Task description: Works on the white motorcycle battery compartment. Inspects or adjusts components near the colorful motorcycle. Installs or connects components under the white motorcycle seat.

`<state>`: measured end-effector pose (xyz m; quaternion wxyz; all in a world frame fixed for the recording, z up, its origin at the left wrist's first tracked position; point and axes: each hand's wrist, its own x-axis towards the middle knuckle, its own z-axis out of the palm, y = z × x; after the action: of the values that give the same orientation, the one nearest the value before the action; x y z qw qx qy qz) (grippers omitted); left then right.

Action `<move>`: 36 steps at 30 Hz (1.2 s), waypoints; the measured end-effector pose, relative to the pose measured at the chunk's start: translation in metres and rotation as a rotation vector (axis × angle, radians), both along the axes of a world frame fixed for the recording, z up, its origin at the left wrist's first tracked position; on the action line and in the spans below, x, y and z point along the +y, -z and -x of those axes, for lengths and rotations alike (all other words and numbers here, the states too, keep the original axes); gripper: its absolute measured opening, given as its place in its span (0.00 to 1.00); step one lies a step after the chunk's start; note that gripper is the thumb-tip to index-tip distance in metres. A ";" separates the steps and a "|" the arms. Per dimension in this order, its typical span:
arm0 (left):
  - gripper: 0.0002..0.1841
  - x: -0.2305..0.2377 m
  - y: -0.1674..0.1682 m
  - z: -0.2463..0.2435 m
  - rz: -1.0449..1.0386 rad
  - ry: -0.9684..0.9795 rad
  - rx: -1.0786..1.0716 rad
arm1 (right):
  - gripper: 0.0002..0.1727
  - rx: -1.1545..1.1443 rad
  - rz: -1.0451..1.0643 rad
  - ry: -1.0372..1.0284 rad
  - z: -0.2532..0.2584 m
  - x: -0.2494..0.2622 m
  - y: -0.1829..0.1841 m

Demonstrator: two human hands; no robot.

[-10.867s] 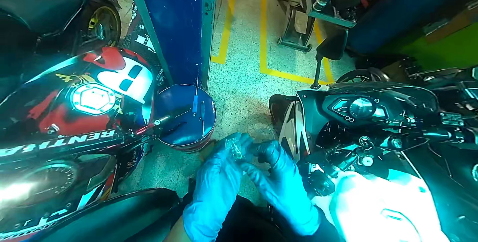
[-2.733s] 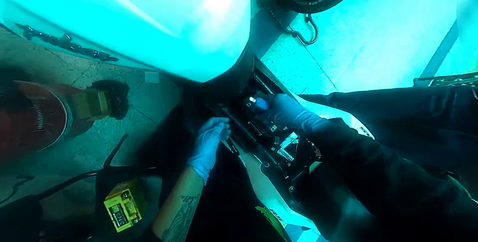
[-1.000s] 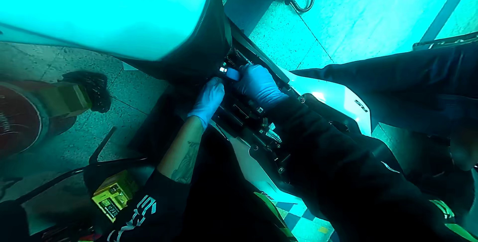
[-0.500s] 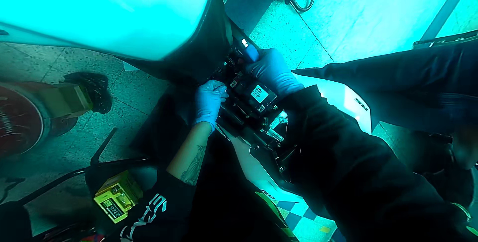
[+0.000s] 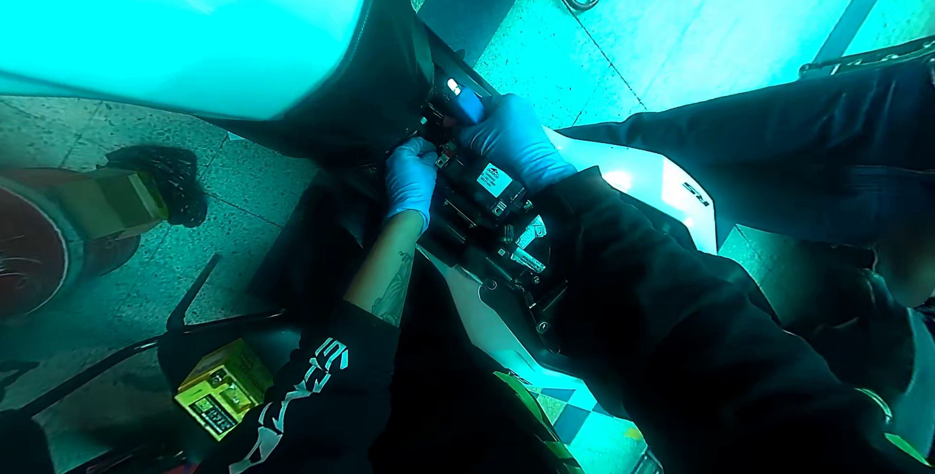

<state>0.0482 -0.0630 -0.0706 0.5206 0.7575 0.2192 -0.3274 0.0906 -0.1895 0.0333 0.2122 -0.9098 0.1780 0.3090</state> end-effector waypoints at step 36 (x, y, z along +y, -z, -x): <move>0.11 0.026 0.000 0.004 0.249 0.179 0.046 | 0.19 -0.040 0.279 -0.333 0.046 0.035 0.033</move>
<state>0.0442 -0.0365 -0.0710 0.5740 0.6958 0.1205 -0.4146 0.0441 -0.1546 -0.0002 0.0339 -0.9531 0.0619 0.2943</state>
